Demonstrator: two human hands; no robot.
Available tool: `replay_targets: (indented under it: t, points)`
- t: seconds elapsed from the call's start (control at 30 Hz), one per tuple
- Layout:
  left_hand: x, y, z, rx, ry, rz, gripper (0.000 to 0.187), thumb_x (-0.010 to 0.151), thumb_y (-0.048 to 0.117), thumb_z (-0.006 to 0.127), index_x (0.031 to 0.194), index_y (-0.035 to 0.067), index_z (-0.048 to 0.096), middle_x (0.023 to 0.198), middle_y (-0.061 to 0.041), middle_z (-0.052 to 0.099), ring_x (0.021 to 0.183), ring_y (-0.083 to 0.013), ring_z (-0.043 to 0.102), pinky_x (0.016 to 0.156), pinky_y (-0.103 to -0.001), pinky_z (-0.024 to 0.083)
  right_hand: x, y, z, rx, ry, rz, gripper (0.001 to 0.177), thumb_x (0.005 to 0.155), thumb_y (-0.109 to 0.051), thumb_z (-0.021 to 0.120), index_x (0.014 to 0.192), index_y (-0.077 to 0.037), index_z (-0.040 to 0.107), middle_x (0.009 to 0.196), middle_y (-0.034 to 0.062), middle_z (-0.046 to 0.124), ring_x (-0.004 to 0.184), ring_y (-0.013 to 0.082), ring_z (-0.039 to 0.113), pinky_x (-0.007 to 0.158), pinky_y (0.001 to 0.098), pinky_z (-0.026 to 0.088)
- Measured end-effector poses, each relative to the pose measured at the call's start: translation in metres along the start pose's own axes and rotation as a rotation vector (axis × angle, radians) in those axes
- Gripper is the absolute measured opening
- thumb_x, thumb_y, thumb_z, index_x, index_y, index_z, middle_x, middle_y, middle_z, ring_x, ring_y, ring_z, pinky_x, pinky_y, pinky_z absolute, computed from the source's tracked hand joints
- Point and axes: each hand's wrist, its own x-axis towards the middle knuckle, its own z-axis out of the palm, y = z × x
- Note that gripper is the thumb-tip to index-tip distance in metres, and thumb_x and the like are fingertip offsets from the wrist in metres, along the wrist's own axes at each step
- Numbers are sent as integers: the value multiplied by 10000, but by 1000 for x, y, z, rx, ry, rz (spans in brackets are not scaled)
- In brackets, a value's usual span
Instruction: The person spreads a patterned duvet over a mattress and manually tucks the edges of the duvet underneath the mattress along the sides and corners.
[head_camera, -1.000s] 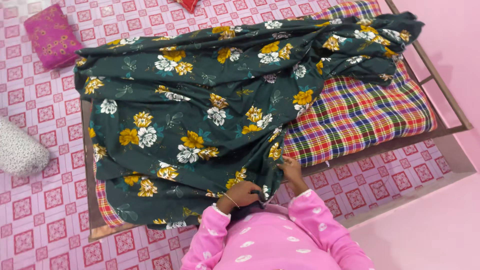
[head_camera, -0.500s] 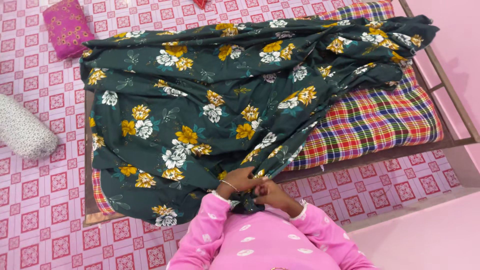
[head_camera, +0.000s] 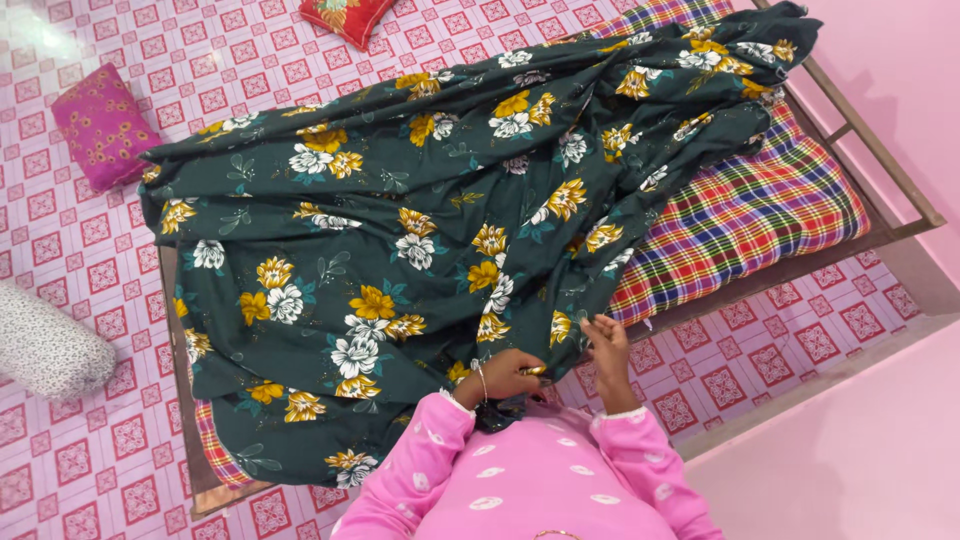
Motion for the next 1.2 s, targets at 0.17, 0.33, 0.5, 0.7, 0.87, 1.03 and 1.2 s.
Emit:
replay_targets:
  t: [0.17,0.33,0.5,0.7,0.87,1.03,1.2]
  points:
    - [-14,4,-10,78,-70,7,241,823,190,727,1033,77,760,760,-106,712,663,-166,645,645,-339,507,6,6,24,172,239,77,528,820,-69,807,1246,-65,495,1039,59,687,845,160,698,693,328,574]
    - [-20,-17,-19,99,22,20,271,834,220,736,1080,107,759,910,-123,760,812,-244,743,737,-363,559,3,2,23,96,210,227,403,806,49,688,1202,5,633,948,82,707,712,189,681,519,322,529]
    - [-23,-19,-33,511,211,-360,345,805,278,745,1135,181,773,1047,-127,754,994,-339,702,859,-452,541,-1,-1,8,24,213,217,401,796,52,707,1178,-37,625,921,74,701,678,155,637,491,295,436]
    - [12,-11,-11,346,339,209,671,717,373,897,1259,77,635,1156,-204,701,1075,-374,662,910,-459,534,-15,-3,-10,34,-51,123,323,833,51,712,1138,0,618,948,81,717,769,161,679,645,301,539]
    - [58,22,41,329,236,217,767,713,377,873,1348,83,560,1120,-226,720,1012,-426,674,857,-501,543,-23,3,-31,75,-273,174,315,853,27,703,1146,-53,621,967,46,721,876,159,706,761,317,587]
    - [63,35,55,362,188,19,615,832,178,721,1427,160,570,1051,-219,731,984,-432,688,835,-495,544,-20,10,-48,59,-335,-10,229,967,-66,759,1148,40,666,965,54,681,791,113,594,670,263,473]
    - [49,38,45,196,219,162,564,764,49,627,1320,126,689,1156,-198,728,1065,-408,682,888,-455,553,-11,2,-47,246,-24,260,215,926,-222,690,1088,-93,635,918,0,687,764,127,654,675,302,534]
